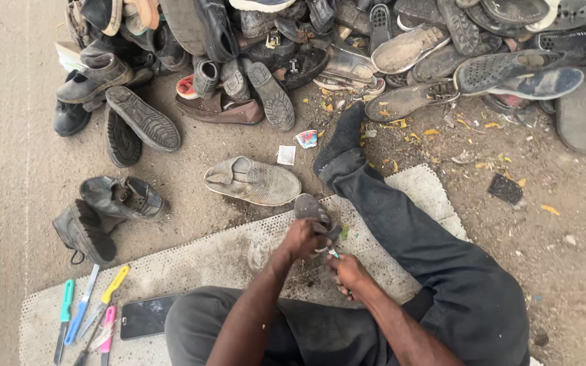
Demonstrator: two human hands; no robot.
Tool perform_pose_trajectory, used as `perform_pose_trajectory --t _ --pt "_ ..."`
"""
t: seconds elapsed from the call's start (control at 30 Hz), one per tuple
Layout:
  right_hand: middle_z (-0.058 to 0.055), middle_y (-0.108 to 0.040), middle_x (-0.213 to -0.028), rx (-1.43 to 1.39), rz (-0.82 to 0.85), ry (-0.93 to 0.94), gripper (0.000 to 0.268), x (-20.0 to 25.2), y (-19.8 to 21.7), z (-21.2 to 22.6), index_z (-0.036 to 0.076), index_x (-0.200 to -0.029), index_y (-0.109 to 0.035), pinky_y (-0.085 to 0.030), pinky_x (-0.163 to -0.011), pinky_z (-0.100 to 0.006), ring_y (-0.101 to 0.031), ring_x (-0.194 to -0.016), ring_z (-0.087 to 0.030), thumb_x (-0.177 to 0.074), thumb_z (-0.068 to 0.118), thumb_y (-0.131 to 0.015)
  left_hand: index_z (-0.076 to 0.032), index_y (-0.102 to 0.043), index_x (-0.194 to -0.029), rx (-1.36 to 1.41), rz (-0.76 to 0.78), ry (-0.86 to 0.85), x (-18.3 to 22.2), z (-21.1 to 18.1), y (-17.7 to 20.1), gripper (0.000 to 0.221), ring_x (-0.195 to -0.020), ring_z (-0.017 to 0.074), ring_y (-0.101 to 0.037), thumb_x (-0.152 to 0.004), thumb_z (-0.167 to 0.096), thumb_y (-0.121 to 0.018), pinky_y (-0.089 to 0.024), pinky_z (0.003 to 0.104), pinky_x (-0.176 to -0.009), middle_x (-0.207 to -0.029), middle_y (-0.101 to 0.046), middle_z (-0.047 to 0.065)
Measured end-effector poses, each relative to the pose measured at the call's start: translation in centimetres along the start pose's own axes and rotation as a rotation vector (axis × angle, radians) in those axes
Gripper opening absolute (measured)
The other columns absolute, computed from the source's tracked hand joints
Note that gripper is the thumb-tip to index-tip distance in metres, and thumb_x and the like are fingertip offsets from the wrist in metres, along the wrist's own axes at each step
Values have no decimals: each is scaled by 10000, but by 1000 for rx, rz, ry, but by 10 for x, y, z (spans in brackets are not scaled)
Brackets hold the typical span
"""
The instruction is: The person trims and scrapes the edges of several old shoes and soles using a small knife while sitting on the ground next to a pile of footwear.
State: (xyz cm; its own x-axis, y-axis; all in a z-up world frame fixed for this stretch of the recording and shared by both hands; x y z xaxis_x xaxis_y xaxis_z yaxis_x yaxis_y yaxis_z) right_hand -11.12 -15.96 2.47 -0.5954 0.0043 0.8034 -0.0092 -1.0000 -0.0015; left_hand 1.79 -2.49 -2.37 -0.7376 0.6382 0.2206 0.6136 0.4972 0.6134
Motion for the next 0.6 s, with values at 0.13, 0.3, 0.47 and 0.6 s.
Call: perform_pose_trajectory --t 0.13,0.3,0.47,0.6 --pt "12 -412 -524 -18 -82 -40 354 -5 -11 -5 84 -1018 -575 -279 -326 -334 -370 -343 -134 -1059 423 -479 -116 -845 -947 -14 -235 -188 -1 5 -13 186 -919 227 -738 -777 -190 -832 -574 362 -853 -1018 -788 84" --pt "-17 -450 -550 43 -223 -62 319 15 -33 -34 95 -999 -577 -332 -320 -359 -440 -341 -168 -1044 405 -516 -95 -830 -932 16 -348 -117 6 -6 -17 185 -818 215 -738 -781 -203 -821 -593 356 -815 -903 -787 77" --pt "1 -442 -568 -183 -97 -51 244 -3 -20 -29 136 -1015 -533 -285 -315 -336 -367 -353 -129 -1058 374 -497 -131 -815 -969 60 -191 -13 -3 -5 -13 184 -765 225 -731 -834 -253 -788 -580 375 -725 -933 -775 59" --pt "0 -412 -544 -192 -63 -6 304 -9 -21 -27 104 -936 -482 -262 -288 -334 -337 -333 -127 -1072 375 -497 -135 -817 -993 157 -133 102 -1 1 -13 190 -768 232 -743 -864 -268 -778 -567 360 -739 -951 -789 60"
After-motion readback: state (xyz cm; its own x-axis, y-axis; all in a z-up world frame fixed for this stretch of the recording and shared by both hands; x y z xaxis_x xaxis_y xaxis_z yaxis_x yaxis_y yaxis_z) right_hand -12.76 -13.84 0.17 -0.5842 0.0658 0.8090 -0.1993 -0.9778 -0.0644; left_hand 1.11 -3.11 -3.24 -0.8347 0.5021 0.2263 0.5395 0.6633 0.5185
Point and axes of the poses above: each hand's wrist, its own x-axis away from the middle knuckle, its own y-axis out of the back of the hand, z = x × y, the point moved 1 cm from there along -x, towards the middle knuckle
